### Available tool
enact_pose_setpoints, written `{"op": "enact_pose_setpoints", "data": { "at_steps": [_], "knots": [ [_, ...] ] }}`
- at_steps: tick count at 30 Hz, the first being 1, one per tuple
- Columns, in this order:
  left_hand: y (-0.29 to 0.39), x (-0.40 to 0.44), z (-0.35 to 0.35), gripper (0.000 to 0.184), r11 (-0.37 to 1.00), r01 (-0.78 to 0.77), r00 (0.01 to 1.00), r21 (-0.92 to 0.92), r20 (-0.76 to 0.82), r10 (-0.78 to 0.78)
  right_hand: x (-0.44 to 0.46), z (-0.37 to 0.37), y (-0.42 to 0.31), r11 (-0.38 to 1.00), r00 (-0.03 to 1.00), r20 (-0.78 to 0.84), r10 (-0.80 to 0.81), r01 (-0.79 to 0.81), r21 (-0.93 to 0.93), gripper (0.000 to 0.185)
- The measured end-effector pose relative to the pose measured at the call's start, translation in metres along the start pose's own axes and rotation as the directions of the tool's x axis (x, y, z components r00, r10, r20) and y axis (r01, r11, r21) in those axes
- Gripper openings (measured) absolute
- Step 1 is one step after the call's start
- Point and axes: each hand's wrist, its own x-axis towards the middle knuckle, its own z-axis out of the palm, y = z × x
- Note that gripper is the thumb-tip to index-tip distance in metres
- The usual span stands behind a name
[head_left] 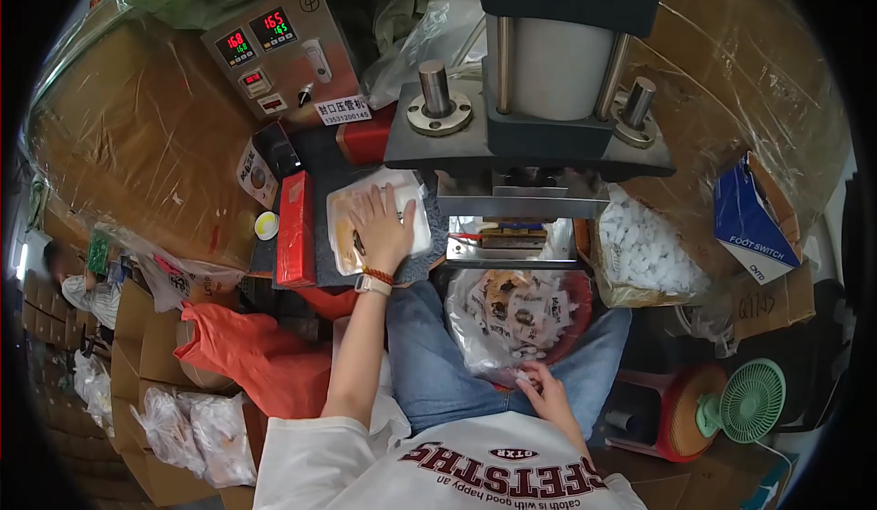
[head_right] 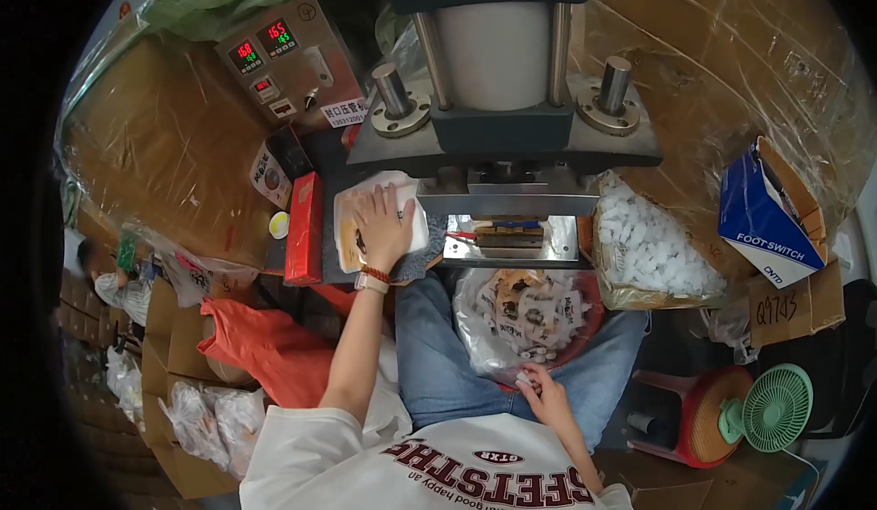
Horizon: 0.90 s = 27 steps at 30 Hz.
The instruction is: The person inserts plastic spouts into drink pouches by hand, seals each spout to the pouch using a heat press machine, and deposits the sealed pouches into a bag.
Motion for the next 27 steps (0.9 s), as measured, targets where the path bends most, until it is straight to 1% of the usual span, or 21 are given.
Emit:
{"op": "enact_pose_setpoints", "data": {
  "at_steps": [3, 4, 5, 6, 7, 8, 10, 11, 12, 13, 14, 16, 17, 18, 19, 20, 21, 22, 24, 25, 27],
  "knots": [
    [0.003, -0.024, -0.012, 0.063, 0.997, 0.022, 0.999, -0.08, 0.04, -0.019, 0.002, 0.001, -0.015, 0.996, 0.997, 0.012, 0.08, -0.08, 0.045, 0.029],
    [0.007, -0.024, -0.023, 0.062, 0.995, 0.012, 0.998, -0.099, 0.064, -0.005, 0.004, -0.001, -0.024, 0.999, 0.999, 0.029, 0.015, -0.017, 0.047, 0.027],
    [0.012, -0.033, -0.037, 0.064, 0.993, -0.049, 0.993, -0.109, -0.114, 0.036, 0.01, -0.006, -0.033, 0.997, 0.998, 0.041, -0.055, 0.053, 0.051, 0.025],
    [0.018, -0.044, -0.054, 0.064, 0.992, -0.052, 0.992, -0.112, -0.119, 0.039, 0.016, -0.012, -0.043, 0.997, 0.998, 0.036, -0.059, 0.057, 0.048, 0.025],
    [0.022, -0.059, -0.07, 0.065, 0.991, -0.12, 0.987, -0.062, -0.113, 0.112, 0.019, -0.018, -0.053, 0.992, 0.993, -0.022, -0.116, 0.117, 0.049, 0.023],
    [0.023, -0.076, -0.076, 0.066, 0.983, -0.185, 0.978, -0.011, -0.097, 0.183, 0.022, -0.021, -0.059, 0.984, 0.983, -0.076, -0.167, 0.171, 0.046, 0.021],
    [0.025, -0.107, -0.073, 0.069, 0.956, -0.285, 0.949, -0.078, 0.12, 0.292, 0.028, -0.021, -0.064, 0.989, 0.99, -0.076, -0.118, 0.124, 0.084, 0.02],
    [0.022, -0.116, -0.071, 0.061, 0.935, -0.336, 0.941, -0.112, 0.005, 0.339, 0.034, -0.02, -0.066, 0.989, 0.994, -0.08, -0.081, 0.09, 0.119, 0.02],
    [0.014, -0.122, -0.067, 0.055, 0.929, -0.328, 0.943, -0.173, -0.006, 0.332, 0.039, -0.015, -0.066, 0.989, 0.994, -0.08, -0.075, 0.084, 0.121, 0.02],
    [0.013, -0.125, -0.07, 0.052, 0.919, -0.316, 0.947, -0.236, -0.012, 0.322, 0.043, -0.007, -0.067, 0.978, 0.989, -0.019, -0.146, 0.147, 0.148, 0.021],
    [0.016, -0.127, -0.074, 0.045, 0.915, -0.303, 0.953, -0.265, -0.093, 0.288, 0.046, -0.001, -0.069, 0.963, 0.976, 0.045, -0.213, 0.202, 0.18, 0.022],
    [0.023, -0.126, -0.093, 0.044, 0.849, 0.052, 0.978, -0.526, 0.2, 0.065, 0.05, -0.005, -0.092, 0.979, 0.98, 0.106, -0.167, 0.152, 0.138, 0.023],
    [0.031, -0.126, -0.106, 0.042, 0.707, 0.224, 0.952, -0.671, 0.307, -0.01, 0.056, -0.01, -0.101, 0.92, 0.92, -0.031, -0.392, 0.391, -0.017, 0.024],
    [0.038, -0.128, -0.113, 0.042, 0.707, 0.223, 0.95, -0.671, 0.311, -0.005, 0.06, -0.016, -0.111, 0.793, 0.786, -0.13, -0.604, 0.576, -0.198, 0.026],
    [0.044, -0.131, -0.117, 0.041, 0.714, 0.002, 0.99, -0.701, 0.1, 0.096, 0.062, -0.028, -0.125, 0.737, 0.721, -0.176, -0.67, 0.617, -0.275, 0.028],
    [0.051, -0.135, -0.123, 0.04, 0.695, -0.22, 0.974, -0.685, -0.113, 0.197, 0.062, -0.04, -0.138, 0.678, 0.65, -0.214, -0.729, 0.644, -0.354, 0.03],
    [0.061, -0.139, -0.133, 0.041, 0.708, -0.251, 0.967, -0.66, -0.13, 0.221, 0.062, -0.048, -0.146, 0.627, 0.607, -0.207, -0.767, 0.641, -0.443, 0.03],
    [0.068, -0.142, -0.138, 0.041, 0.702, -0.252, 0.966, -0.666, -0.126, 0.228, 0.065, -0.05, -0.151, 0.632, 0.612, -0.211, -0.762, 0.631, -0.449, 0.03],
    [0.079, -0.145, -0.145, 0.044, 0.707, -0.347, 0.934, -0.616, -0.154, 0.324, 0.071, -0.052, -0.159, 0.511, 0.619, -0.037, -0.784, 0.611, -0.605, 0.029],
    [0.084, -0.144, -0.151, 0.045, 0.713, -0.393, 0.91, -0.581, -0.136, 0.391, 0.072, -0.056, -0.16, 0.509, 0.62, -0.039, -0.783, 0.604, -0.613, 0.029],
    [0.088, -0.14, -0.153, 0.045, 0.65, -0.441, 0.876, -0.619, -0.139, 0.462, 0.076, -0.067, -0.16, 0.507, 0.612, 0.102, -0.785, 0.728, -0.462, 0.03]
  ]
}}
